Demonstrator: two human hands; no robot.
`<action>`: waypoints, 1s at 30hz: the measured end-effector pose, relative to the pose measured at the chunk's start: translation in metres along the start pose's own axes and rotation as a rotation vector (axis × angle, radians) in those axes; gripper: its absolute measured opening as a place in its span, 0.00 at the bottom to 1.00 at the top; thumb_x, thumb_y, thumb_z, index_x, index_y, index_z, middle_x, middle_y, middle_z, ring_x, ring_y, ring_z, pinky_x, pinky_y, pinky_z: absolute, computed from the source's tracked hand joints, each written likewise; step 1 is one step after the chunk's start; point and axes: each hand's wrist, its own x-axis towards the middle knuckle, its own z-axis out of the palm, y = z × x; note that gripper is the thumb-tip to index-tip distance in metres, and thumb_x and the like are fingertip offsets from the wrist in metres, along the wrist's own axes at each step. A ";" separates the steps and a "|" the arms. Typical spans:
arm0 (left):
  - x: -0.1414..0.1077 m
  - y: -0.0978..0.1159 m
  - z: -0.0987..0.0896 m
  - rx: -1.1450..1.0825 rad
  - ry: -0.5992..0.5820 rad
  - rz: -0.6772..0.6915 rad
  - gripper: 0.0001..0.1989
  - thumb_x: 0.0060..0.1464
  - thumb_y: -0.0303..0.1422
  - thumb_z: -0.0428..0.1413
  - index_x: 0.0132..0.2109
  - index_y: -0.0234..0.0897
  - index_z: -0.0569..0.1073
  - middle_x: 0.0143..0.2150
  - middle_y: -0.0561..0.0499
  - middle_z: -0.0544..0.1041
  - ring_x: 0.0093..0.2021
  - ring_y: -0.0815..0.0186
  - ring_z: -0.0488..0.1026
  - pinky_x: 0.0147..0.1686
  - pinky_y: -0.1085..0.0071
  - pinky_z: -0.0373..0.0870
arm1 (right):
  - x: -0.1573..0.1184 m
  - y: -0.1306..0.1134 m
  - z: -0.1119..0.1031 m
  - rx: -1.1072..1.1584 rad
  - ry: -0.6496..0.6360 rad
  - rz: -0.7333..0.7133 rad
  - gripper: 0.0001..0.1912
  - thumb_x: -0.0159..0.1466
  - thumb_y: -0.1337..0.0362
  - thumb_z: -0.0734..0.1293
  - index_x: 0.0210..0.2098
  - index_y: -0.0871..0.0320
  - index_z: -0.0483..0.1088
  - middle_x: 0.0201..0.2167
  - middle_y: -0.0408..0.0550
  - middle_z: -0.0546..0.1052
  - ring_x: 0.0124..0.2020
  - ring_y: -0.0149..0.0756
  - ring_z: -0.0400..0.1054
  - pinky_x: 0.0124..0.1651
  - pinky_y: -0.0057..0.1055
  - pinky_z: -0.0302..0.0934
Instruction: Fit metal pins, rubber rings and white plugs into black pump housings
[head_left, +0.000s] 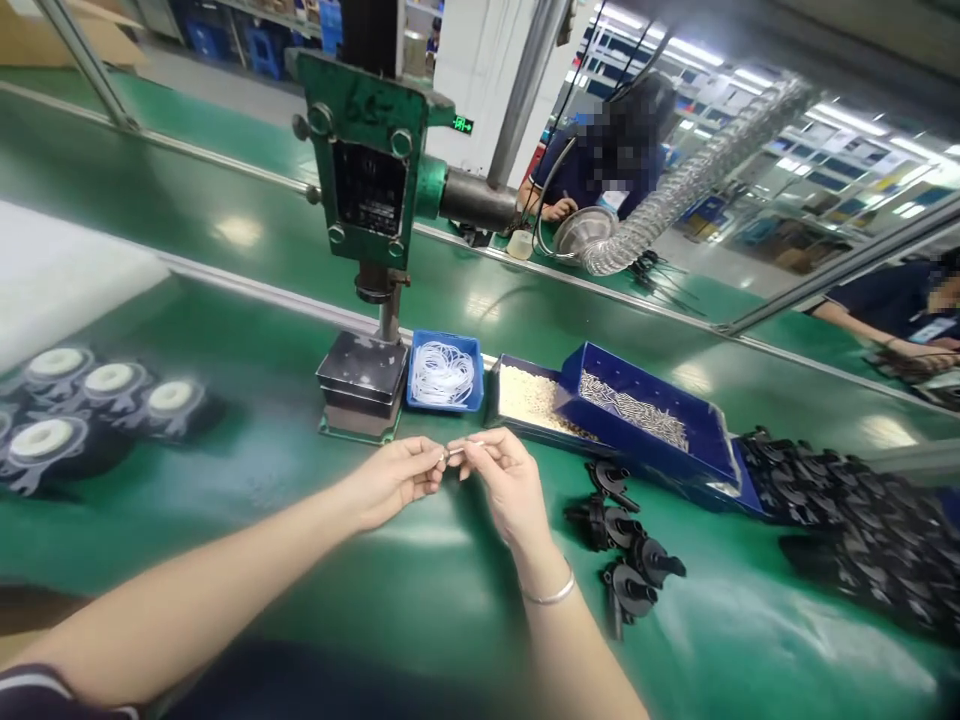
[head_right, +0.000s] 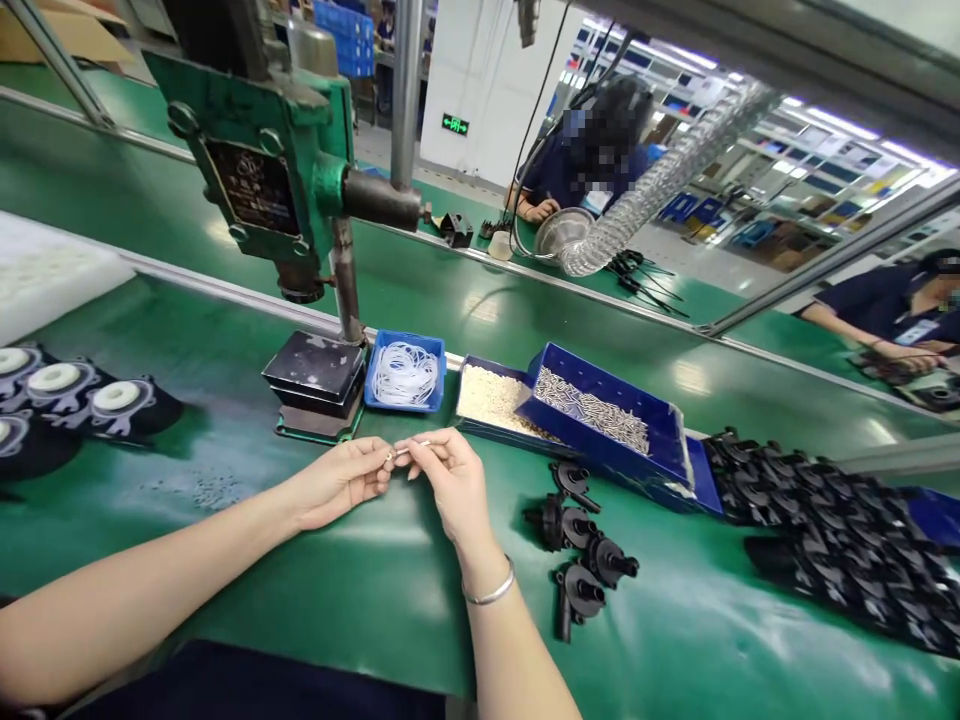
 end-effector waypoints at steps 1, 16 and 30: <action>0.000 0.000 0.000 -0.011 0.002 0.001 0.15 0.49 0.37 0.69 0.33 0.31 0.74 0.28 0.54 0.72 0.28 0.76 0.69 0.32 0.79 0.68 | 0.000 0.000 -0.001 -0.016 0.011 -0.015 0.06 0.62 0.61 0.73 0.34 0.55 0.74 0.36 0.47 0.79 0.32 0.34 0.72 0.32 0.30 0.66; 0.000 0.002 0.000 -0.080 0.051 0.011 0.16 0.44 0.35 0.72 0.34 0.30 0.76 0.28 0.53 0.73 0.28 0.75 0.70 0.31 0.79 0.70 | -0.002 -0.002 0.004 0.099 0.002 0.000 0.09 0.65 0.58 0.70 0.42 0.54 0.72 0.30 0.42 0.75 0.22 0.30 0.71 0.23 0.28 0.67; -0.002 0.007 0.000 -0.079 0.045 0.060 0.14 0.50 0.37 0.69 0.34 0.29 0.76 0.25 0.55 0.70 0.26 0.78 0.67 0.30 0.81 0.69 | -0.007 -0.006 0.012 -0.173 -0.101 0.269 0.19 0.57 0.50 0.75 0.30 0.59 0.69 0.16 0.35 0.69 0.12 0.20 0.51 0.14 0.20 0.42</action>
